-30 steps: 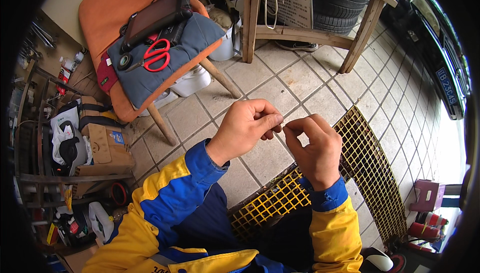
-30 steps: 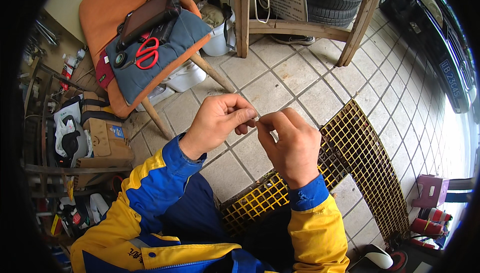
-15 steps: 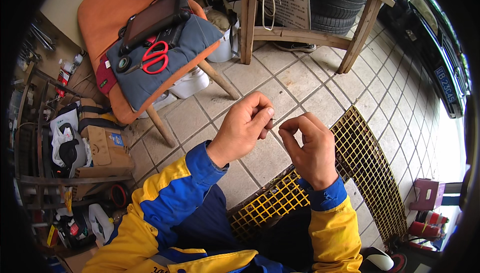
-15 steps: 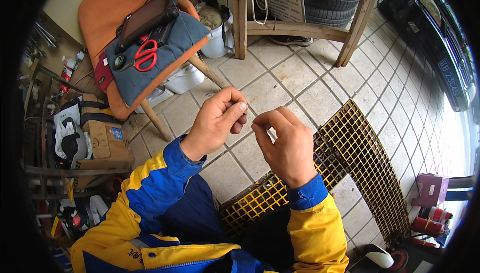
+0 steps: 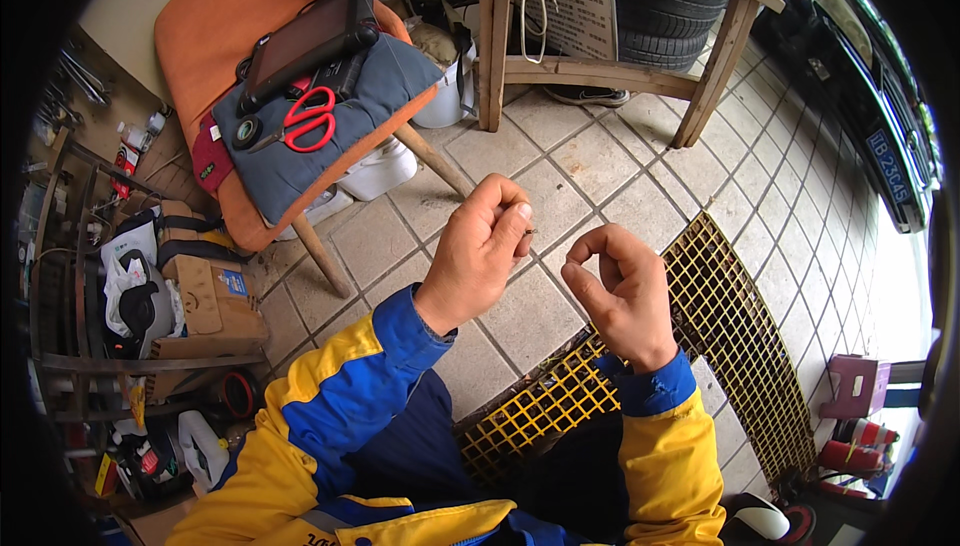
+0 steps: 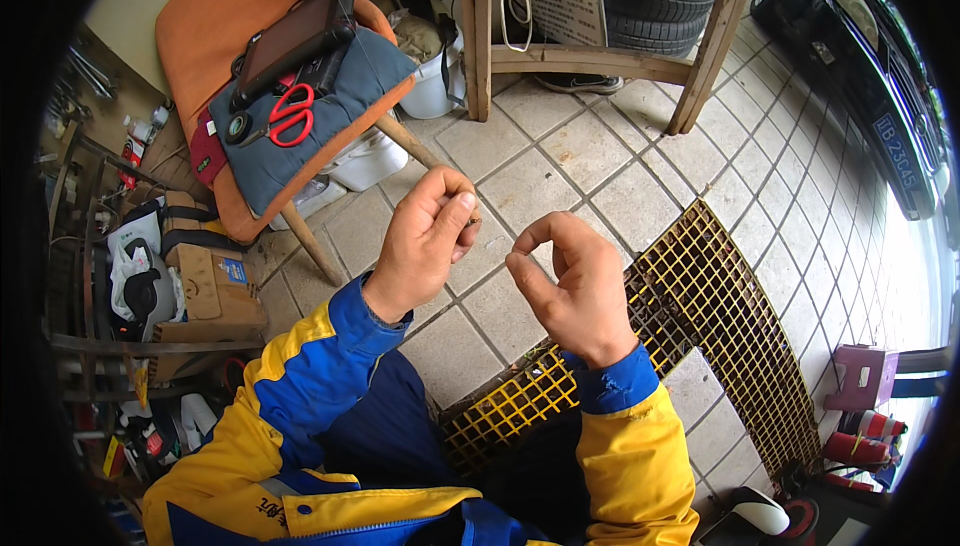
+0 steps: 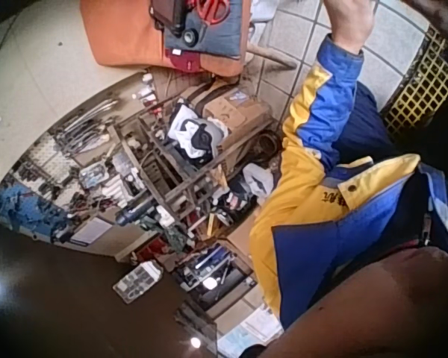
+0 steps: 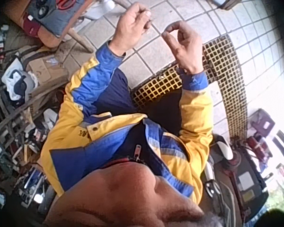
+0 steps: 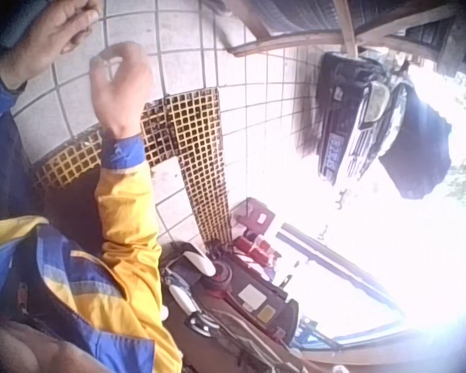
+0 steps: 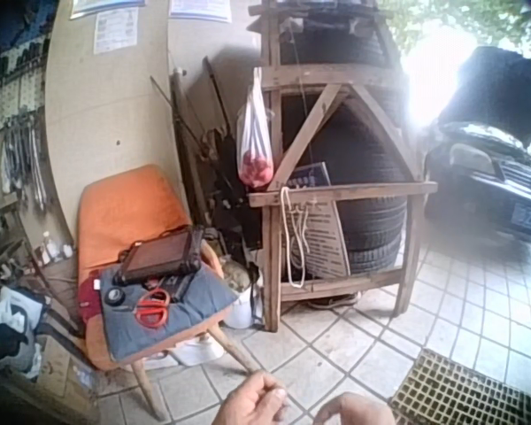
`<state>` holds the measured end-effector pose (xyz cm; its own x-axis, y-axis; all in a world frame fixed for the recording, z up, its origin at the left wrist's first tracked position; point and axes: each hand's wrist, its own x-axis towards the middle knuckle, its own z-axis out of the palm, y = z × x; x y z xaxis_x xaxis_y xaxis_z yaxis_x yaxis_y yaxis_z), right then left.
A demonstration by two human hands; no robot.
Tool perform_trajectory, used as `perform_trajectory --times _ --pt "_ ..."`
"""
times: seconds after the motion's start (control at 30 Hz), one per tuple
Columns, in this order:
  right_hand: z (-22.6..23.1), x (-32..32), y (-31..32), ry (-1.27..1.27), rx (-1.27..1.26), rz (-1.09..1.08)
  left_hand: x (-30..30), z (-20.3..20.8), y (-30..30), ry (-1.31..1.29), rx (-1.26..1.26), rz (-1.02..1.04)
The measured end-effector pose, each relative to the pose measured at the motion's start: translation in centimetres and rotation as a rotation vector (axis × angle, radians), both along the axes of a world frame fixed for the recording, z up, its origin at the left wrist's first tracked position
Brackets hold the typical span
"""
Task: The person sits on the floor and uses red scissors to cut a small piece from a plastic bag. They then manipulate a small metal component with both hands, repeatedly adjusting and inspecting it.
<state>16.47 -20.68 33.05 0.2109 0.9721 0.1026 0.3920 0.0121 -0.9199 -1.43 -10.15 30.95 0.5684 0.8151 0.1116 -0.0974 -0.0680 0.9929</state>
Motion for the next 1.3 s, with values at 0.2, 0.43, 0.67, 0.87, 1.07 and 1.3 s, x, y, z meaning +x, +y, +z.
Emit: perform_trajectory --times 0.2,0.43,0.67,0.87,1.07,1.3 --pt "-1.0 -0.2 0.2 0.195 -0.03 0.001 -0.2 0.1 0.0 -0.012 -0.059 -0.008" --pt "-0.9 0.1 0.0 0.166 -0.045 0.016 -0.1 -0.3 0.3 -0.204 -0.285 -0.049" --pt "-0.9 0.4 0.0 0.207 -0.068 0.054 -0.4 -0.8 0.4 -0.355 -0.557 -0.09" --pt "-0.7 0.5 -0.1 0.291 -0.069 0.071 -0.5 -0.3 0.4 -0.355 -0.658 -0.075" --pt "-1.0 0.7 0.1 0.326 -0.004 0.072 -0.2 -0.8 0.6 -0.39 -0.636 -0.139" --pt "-0.6 1.4 0.1 0.192 0.073 0.076 0.3 -1.2 0.7 -0.39 -0.553 -0.138"
